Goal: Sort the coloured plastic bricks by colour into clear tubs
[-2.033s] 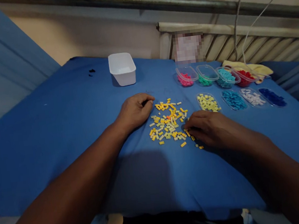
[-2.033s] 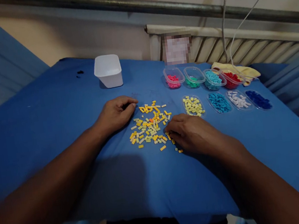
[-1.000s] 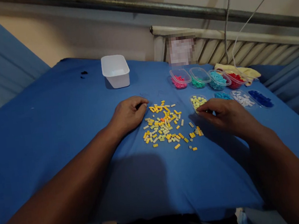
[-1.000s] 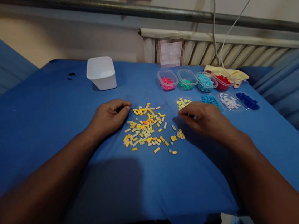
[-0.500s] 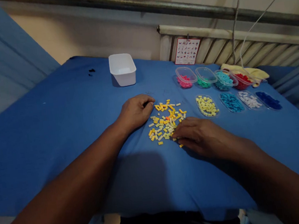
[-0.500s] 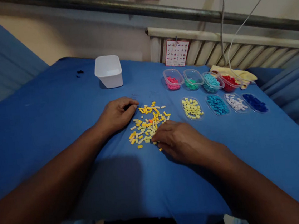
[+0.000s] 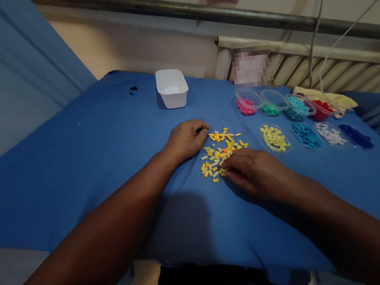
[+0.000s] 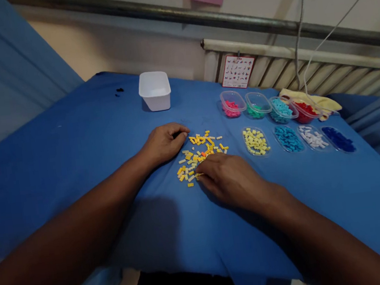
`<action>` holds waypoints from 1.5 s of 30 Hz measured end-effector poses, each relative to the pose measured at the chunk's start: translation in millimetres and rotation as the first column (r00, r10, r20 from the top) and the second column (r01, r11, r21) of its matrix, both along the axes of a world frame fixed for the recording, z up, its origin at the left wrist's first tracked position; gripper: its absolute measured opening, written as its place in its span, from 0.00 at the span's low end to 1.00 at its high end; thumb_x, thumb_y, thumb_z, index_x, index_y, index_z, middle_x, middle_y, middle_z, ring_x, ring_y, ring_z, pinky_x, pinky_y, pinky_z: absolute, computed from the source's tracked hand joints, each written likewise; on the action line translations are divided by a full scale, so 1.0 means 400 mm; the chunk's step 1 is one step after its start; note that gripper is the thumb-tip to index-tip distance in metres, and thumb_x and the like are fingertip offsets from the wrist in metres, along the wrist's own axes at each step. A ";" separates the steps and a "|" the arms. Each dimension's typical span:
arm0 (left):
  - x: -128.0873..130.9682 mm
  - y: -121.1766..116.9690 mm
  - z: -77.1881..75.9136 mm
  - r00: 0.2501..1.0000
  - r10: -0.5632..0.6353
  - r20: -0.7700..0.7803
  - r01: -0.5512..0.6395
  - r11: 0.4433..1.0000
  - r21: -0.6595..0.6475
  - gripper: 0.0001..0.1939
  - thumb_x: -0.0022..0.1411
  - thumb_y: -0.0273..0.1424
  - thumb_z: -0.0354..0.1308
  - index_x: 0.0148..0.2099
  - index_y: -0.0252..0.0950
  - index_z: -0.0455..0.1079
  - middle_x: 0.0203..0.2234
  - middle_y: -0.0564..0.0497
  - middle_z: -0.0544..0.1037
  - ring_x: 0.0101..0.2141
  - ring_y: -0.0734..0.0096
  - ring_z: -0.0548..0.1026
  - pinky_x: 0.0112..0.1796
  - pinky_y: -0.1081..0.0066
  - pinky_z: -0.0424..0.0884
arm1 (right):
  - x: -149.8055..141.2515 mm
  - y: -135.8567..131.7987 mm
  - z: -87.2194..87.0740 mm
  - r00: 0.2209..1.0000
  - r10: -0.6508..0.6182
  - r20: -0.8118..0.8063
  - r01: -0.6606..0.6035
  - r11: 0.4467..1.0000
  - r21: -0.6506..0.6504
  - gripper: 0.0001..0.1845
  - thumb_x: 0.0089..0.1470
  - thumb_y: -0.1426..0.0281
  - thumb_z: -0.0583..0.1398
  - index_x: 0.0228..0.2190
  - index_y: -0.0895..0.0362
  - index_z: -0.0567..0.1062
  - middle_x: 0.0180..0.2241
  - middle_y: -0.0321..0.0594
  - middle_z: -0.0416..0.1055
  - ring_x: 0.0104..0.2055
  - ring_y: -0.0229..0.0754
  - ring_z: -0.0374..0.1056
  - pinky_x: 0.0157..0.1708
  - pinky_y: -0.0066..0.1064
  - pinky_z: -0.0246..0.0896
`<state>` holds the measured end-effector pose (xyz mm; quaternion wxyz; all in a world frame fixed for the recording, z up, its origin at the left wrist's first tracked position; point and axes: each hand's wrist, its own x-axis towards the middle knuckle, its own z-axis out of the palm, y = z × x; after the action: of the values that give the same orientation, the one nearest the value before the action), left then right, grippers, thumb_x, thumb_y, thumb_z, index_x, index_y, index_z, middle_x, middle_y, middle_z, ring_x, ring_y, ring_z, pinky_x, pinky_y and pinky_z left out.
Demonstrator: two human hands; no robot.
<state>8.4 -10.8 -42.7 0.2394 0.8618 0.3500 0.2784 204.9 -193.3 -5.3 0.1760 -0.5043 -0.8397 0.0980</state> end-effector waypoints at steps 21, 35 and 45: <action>0.003 -0.012 0.004 0.999 0.022 -0.049 -0.022 1.000 -0.006 0.15 0.71 0.29 0.58 0.52 0.43 0.85 0.50 0.51 0.88 0.50 0.60 0.85 0.56 0.61 0.78 | -0.099 0.010 0.059 0.939 0.049 0.341 0.030 0.974 -0.223 0.13 0.74 0.73 0.58 0.37 0.56 0.80 0.36 0.42 0.78 0.37 0.45 0.73 0.36 0.37 0.57; -0.005 0.005 0.009 0.998 -0.006 -0.058 0.006 1.000 -0.008 0.16 0.71 0.31 0.57 0.52 0.42 0.85 0.52 0.50 0.88 0.53 0.57 0.85 0.56 0.59 0.79 | 0.306 0.005 0.058 0.705 -0.685 0.187 0.686 0.724 0.065 0.11 0.62 0.63 0.63 0.37 0.53 0.86 0.32 0.42 0.84 0.32 0.50 0.77 0.33 0.38 0.60; -0.008 0.007 0.013 0.998 0.021 -0.066 -0.022 1.000 -0.017 0.16 0.70 0.35 0.57 0.51 0.43 0.85 0.50 0.50 0.88 0.51 0.57 0.85 0.56 0.60 0.78 | 0.335 0.010 0.032 0.703 -0.689 0.178 0.709 0.699 -0.095 0.16 0.62 0.55 0.64 0.38 0.51 0.86 0.33 0.41 0.84 0.32 0.47 0.76 0.32 0.36 0.60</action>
<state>5.2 -8.1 -37.6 0.2324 0.8646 0.3692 0.2493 339.1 -189.4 7.4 0.1054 -0.8029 -0.5840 0.0566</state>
